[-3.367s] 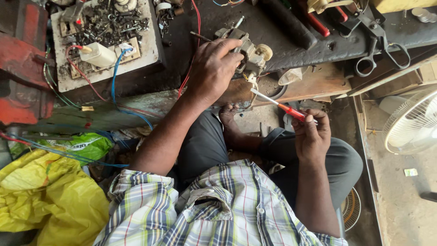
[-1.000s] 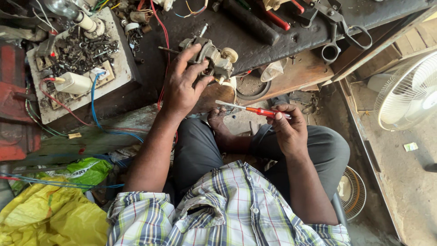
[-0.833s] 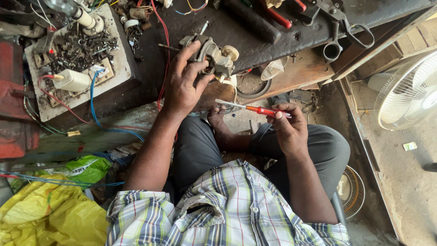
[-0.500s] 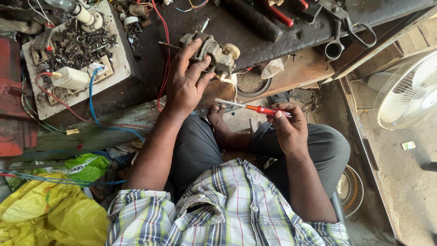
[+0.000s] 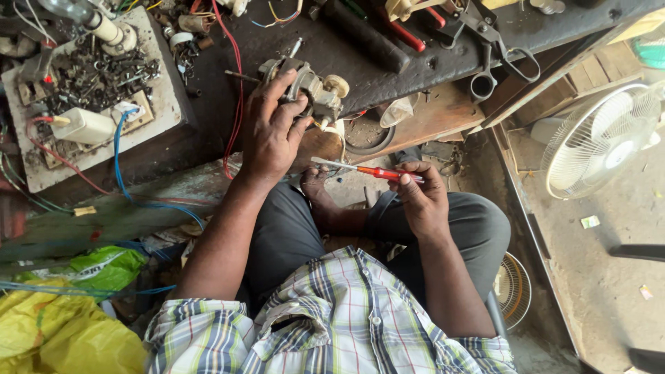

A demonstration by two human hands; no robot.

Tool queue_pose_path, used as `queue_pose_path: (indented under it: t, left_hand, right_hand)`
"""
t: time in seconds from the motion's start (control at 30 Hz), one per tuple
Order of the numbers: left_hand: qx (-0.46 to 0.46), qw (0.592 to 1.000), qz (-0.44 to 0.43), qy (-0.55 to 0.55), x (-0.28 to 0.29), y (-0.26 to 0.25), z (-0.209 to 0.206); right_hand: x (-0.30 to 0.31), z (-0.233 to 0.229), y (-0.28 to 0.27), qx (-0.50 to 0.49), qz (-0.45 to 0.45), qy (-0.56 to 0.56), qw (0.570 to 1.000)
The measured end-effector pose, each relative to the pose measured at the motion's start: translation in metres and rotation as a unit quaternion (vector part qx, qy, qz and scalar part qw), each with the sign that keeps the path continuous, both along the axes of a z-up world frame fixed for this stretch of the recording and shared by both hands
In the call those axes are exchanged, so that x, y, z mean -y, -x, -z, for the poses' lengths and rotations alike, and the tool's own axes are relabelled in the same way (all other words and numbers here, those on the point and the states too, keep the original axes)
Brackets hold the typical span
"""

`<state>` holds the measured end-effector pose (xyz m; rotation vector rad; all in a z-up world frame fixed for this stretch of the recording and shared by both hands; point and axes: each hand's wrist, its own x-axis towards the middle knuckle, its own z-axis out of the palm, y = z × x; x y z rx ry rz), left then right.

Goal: The person sits on the floor and uses a red screwdriver to adjust screws on a small electrical component, likely a motor or switch. They repeatedly probe and tighten parts of the device while holding it steady with their other hand.

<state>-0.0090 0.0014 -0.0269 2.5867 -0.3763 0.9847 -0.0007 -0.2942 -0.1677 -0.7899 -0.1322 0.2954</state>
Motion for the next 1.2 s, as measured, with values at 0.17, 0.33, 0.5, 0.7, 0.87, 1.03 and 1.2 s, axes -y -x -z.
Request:
queue_pose_path:
  t: [0.17, 0.33, 0.5, 0.7, 0.87, 1.03, 1.2]
  left_hand:
    - [-0.014, 1.000, -0.008, 0.010, 0.001, -0.005, 0.006]
    - [-0.002, 0.999, -0.034, -0.042, 0.001, -0.003, 0.007]
    - [0.023, 0.998, 0.006, 0.050, 0.004, -0.011, 0.019]
    - [0.014, 0.999, -0.023, -0.023, 0.007, -0.003, 0.005]
    - [0.029, 0.999, 0.000, 0.025, 0.008, -0.003, 0.008]
    - [0.005, 0.997, 0.008, 0.074, 0.007, -0.006, 0.012]
    - [0.025, 0.999, 0.001, 0.044, 0.007, -0.005, 0.009]
  right_hand:
    - [0.000, 0.001, -0.001, 0.004, 0.003, 0.012, 1.000]
    - [-0.002, -0.002, -0.002, 0.029, -0.005, -0.003, 1.000]
    - [-0.001, -0.002, -0.003, 0.023, -0.004, -0.003, 1.000]
    - [-0.002, 0.001, -0.004, 0.016, -0.003, -0.001, 1.000]
    - [-0.002, 0.003, -0.003, 0.018, -0.009, 0.003, 1.000]
    - [-0.002, 0.004, -0.003, 0.016, -0.004, 0.005, 1.000]
    - [-0.003, 0.003, -0.003, 0.015, -0.009, 0.000, 1.000]
